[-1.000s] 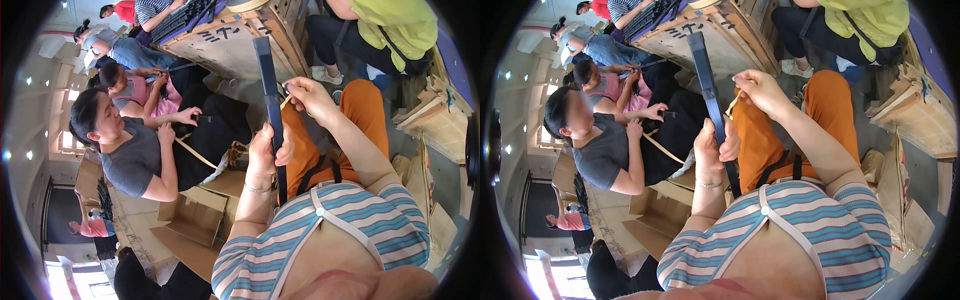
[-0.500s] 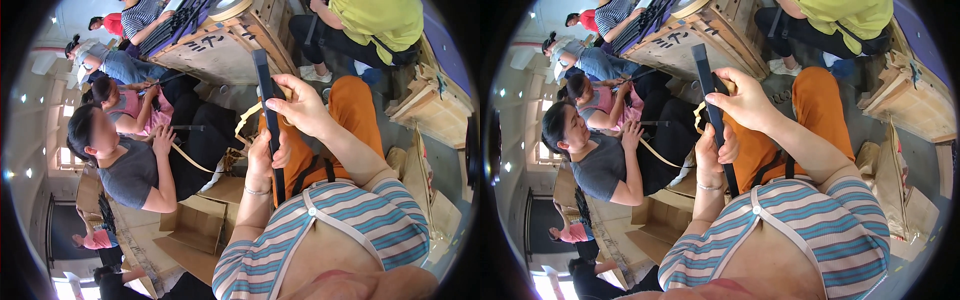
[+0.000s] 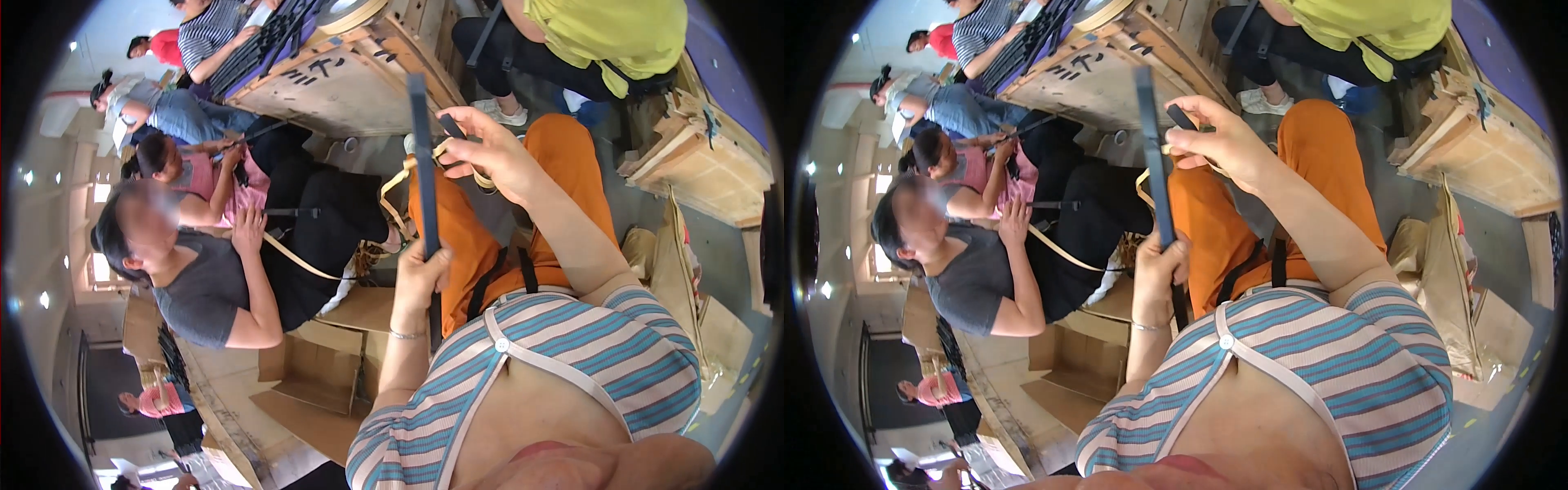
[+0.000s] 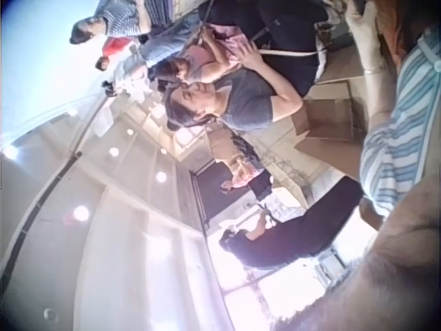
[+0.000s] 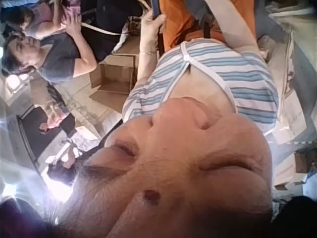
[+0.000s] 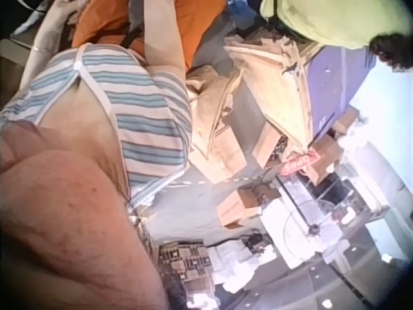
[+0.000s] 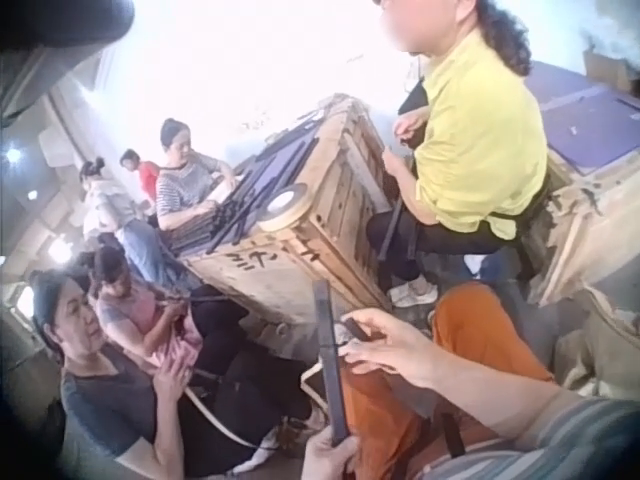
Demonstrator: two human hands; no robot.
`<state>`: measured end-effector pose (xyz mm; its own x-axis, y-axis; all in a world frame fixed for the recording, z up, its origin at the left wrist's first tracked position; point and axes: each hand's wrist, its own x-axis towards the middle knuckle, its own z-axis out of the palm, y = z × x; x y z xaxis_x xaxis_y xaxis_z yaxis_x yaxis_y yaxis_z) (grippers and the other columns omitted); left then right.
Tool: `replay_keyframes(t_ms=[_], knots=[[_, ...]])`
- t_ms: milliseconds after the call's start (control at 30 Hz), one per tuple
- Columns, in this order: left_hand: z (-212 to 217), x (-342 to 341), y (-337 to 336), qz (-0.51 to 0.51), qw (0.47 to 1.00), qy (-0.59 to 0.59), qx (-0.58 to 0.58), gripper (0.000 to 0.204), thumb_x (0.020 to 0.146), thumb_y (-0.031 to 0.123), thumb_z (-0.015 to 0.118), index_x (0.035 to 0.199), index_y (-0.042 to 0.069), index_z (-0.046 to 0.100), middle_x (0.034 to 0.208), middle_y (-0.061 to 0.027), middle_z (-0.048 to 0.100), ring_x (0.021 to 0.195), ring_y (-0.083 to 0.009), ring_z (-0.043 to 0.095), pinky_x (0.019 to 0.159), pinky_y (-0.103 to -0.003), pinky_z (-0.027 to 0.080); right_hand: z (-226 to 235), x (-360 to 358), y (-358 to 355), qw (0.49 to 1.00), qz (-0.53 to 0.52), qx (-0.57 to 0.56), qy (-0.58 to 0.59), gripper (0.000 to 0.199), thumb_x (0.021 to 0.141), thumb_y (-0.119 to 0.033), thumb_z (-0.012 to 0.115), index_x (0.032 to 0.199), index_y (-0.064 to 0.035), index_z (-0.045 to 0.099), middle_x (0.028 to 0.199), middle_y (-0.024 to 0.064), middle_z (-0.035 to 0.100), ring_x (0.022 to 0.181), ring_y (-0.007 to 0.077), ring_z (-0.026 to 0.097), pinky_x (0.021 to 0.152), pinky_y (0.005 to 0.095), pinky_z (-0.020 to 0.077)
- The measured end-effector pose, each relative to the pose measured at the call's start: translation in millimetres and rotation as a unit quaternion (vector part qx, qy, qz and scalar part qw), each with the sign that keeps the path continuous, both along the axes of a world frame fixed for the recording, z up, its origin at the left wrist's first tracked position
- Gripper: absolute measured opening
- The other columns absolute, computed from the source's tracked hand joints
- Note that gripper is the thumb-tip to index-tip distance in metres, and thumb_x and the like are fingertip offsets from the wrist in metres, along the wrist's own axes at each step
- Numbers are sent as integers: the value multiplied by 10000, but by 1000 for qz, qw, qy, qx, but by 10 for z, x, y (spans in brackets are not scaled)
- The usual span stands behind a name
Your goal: Applying adhesive tape or bands to black structural components to secure or bundle them.
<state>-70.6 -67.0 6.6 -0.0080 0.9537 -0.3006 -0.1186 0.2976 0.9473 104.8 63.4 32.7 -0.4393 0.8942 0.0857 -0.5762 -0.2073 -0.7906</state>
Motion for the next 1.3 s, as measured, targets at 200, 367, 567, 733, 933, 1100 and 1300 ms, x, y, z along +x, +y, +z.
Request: replay_keyframes(t_ms=[200,367,567,733,933,1100,1300], knots=[[421,89,344,126,980,31,152,64,827,15,598,891,6,595,544,33,478,399,-23,381,364,-177,284,-18,-83,-182,992,103,24,65,493,940,-471,314,1246,-110,452,1115,13,475,1035,147,493,866,311,400],[481,291,472,137,970,71,190,133,784,22,666,899,-11,608,712,19,582,541,12,440,456,-134,330,39,-147,-296,982,156,46,91,599,932,-533,233,1284,-88,424,1135,25,463,1089,141,428,899,317,346],[500,199,444,132,969,28,206,171,814,40,632,965,-15,574,697,-7,583,432,-14,409,378,-164,304,54,-147,-252,982,158,13,103,650,900,-590,232,1251,-88,449,1175,38,468,1092,161,419,902,349,356],[537,127,559,149,959,96,222,155,794,33,648,933,1,588,665,29,567,458,8,401,397,-155,288,36,-171,-285,965,217,32,142,631,910,-571,227,1237,-83,458,1195,37,469,1084,160,431,857,362,397],[515,66,458,180,963,94,179,64,773,11,645,759,34,588,567,71,482,447,13,381,394,-155,259,32,-52,-188,975,185,41,118,563,928,-519,273,1228,-84,466,1203,30,460,1051,154,465,794,326,438],[447,-27,299,217,958,84,168,80,772,-11,635,796,42,579,554,49,483,411,2,378,363,-163,269,54,-26,-121,984,130,55,106,537,933,-486,301,1264,-83,428,1283,16,395,1051,160,468,817,321,429],[384,133,245,230,956,56,172,91,766,-8,655,813,32,589,641,46,526,468,-3,426,395,-154,302,90,-228,-320,984,102,128,69,529,937,-436,340,1328,-79,351,1307,36,388,1128,153,420,935,329,336]])
